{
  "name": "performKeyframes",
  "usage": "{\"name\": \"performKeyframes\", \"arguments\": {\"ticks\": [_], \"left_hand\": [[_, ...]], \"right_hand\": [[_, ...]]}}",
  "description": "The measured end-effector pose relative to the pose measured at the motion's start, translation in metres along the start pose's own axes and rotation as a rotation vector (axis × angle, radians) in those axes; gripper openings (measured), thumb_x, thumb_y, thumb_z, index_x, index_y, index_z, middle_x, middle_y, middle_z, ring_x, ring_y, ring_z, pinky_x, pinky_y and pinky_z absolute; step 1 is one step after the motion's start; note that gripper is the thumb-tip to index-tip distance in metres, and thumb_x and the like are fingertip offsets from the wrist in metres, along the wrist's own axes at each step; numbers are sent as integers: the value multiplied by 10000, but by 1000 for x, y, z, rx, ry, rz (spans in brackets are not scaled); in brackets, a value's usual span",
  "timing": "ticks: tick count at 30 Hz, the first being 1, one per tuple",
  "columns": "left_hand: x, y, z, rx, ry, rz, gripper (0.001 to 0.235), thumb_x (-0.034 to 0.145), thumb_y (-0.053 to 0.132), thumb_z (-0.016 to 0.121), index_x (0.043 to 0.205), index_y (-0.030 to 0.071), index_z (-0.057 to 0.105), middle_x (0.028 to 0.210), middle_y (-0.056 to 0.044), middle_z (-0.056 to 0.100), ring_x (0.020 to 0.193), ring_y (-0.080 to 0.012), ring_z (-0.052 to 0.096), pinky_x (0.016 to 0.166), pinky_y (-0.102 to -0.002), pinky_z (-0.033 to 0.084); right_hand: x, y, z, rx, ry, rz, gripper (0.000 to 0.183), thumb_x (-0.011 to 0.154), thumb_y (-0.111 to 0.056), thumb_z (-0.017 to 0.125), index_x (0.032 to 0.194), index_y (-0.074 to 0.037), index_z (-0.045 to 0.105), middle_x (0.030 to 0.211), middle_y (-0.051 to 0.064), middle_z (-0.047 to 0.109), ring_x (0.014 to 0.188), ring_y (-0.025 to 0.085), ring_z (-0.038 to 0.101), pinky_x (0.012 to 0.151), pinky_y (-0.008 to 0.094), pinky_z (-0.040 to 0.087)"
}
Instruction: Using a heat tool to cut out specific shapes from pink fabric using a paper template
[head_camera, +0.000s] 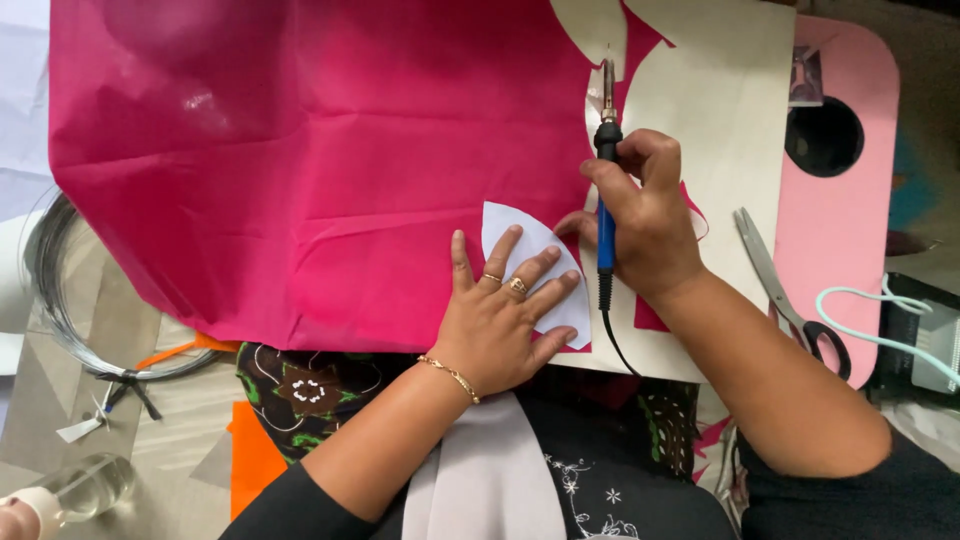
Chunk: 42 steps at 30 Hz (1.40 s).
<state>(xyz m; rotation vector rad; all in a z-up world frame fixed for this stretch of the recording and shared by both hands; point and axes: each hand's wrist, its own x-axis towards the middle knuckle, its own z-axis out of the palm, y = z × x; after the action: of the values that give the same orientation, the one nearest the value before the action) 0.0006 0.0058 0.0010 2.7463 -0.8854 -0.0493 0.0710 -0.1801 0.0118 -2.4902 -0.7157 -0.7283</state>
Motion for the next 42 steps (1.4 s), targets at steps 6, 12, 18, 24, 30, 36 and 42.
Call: {"name": "performKeyframes", "arguments": {"ticks": [6, 12, 18, 24, 30, 36, 42], "left_hand": [[0, -1, -1, -31, -1, 0, 529, 864, 603, 381, 1316, 343, 463, 1389, 52, 413, 1391, -320, 127, 1024, -758, -7], [-1, -1, 5, -28, 102, -2, 497, 854, 593, 400, 1270, 345, 514, 1351, 64, 465, 1392, -303, 161, 1031, -768, 29], [-2, -1, 8, -51, 167, 6, 489, 841, 580, 429, 1247, 328, 535, 1338, 57, 478, 1385, -303, 185, 1035, -771, 41], [0, 2, 11, -82, 175, -46, 524, 779, 583, 524, 1232, 320, 521, 1372, -17, 430, 1371, -295, 245, 1063, -751, 58], [8, -7, 6, -33, 201, -1, 564, 724, 535, 670, 1168, 201, 573, 1303, -15, 513, 1277, -230, 422, 1021, -742, 165], [48, -47, 2, 109, 115, 391, 166, 743, 48, 601, 679, 198, 629, 701, 18, 600, 673, -231, 570, 778, -421, 451], [96, -75, -2, -102, -308, 378, 68, 670, 197, 631, 644, 136, 617, 691, -65, 621, 575, -322, 562, 425, -420, 371]], "right_hand": [[5, 6, -2, -41, -75, 20, 470, 765, -299, 801, 1056, -9, 573, 1100, 158, 344, 1039, 388, 580, 911, 407, 533], [9, 13, -1, -71, -73, 3, 479, 779, -307, 801, 1071, 0, 579, 1115, 170, 341, 1029, 404, 589, 895, 414, 546], [13, 18, -4, -131, -107, -30, 450, 785, -273, 830, 1077, -34, 585, 1137, 180, 365, 1046, 400, 604, 899, 409, 546], [16, -4, -16, 53, 103, -122, 212, 856, -33, 777, 1023, 37, 668, 1101, 223, 398, 876, 378, 583, 762, 396, 567], [-3, -36, -65, 102, 110, -30, 161, 870, 161, 785, 943, 91, 661, 1016, 318, 457, 850, 355, 566, 709, 352, 519], [-50, -52, -106, 40, 70, 66, 227, 855, 203, 752, 971, 263, 566, 960, 423, 563, 868, 469, 612, 762, 460, 550], [-51, -95, -136, 54, -178, 191, 249, 815, 8, 688, 940, 113, 499, 890, 218, 673, 829, 331, 690, 690, 359, 521]]}}
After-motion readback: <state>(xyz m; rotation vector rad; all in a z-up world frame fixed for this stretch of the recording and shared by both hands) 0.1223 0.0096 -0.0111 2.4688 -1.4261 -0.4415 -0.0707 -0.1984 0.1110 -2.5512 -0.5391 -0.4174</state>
